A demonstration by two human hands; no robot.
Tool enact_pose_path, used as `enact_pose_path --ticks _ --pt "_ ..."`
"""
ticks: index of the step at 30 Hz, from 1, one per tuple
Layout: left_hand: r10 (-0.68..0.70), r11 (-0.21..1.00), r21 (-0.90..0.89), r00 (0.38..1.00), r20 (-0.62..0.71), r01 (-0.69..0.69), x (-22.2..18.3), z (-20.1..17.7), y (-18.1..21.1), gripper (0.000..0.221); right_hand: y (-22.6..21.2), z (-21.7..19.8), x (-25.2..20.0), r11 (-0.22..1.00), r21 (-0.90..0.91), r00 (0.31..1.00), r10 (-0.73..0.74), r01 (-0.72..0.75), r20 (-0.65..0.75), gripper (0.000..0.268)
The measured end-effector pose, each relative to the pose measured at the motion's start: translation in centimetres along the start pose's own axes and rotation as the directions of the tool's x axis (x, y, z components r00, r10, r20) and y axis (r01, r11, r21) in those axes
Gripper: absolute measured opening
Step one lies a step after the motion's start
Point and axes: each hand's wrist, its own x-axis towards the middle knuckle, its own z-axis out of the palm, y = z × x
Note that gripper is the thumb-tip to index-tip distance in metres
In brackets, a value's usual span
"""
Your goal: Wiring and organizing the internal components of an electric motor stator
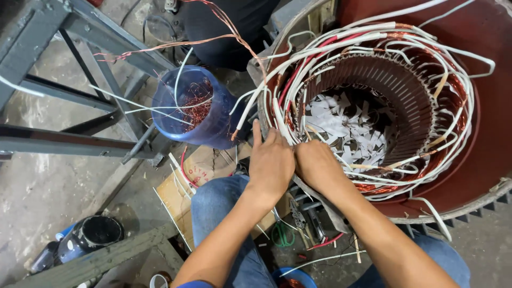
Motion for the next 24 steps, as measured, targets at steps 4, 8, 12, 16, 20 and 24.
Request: enact_pose_path --ticks 4,8,12,16,20,24 --pt "0.037 0.998 -0.056 0.973 0.227 -0.025 1.5 -4.2 -0.6 0.039 -0.3 -1.0 0.0 0.998 0.004 0.998 0.066 -0.066 -0.006 0.023" --pt "0.081 0.994 -0.104 0.918 0.388 -0.044 2.0 -4.7 -0.7 0.043 -1.5 -2.3 -1.0 0.995 -0.034 0.986 0.099 -0.096 0.131 0.024" --pt "0.076 0.997 -0.01 0.86 0.504 -0.082 2.5 -3.6 -0.4 0.05 -3.2 -4.6 -2.1 0.991 0.005 0.959 0.126 -0.132 0.253 0.031" --pt "0.082 0.996 -0.009 0.834 0.546 -0.092 2.5 -5.4 0.0 0.049 -3.7 -5.5 -3.6 0.981 0.004 0.939 0.182 -0.192 0.291 0.031" --pt "0.063 0.997 -0.064 0.857 0.512 -0.035 3.0 -5.4 0.3 0.048 -4.3 -5.7 -3.1 0.973 -0.012 0.92 0.222 -0.23 0.324 0.033" --pt "0.062 0.997 -0.069 0.873 0.484 -0.033 2.5 -5.2 0.5 0.049 -4.1 -5.4 -2.7 0.969 0.019 0.928 0.23 -0.246 0.292 0.028"
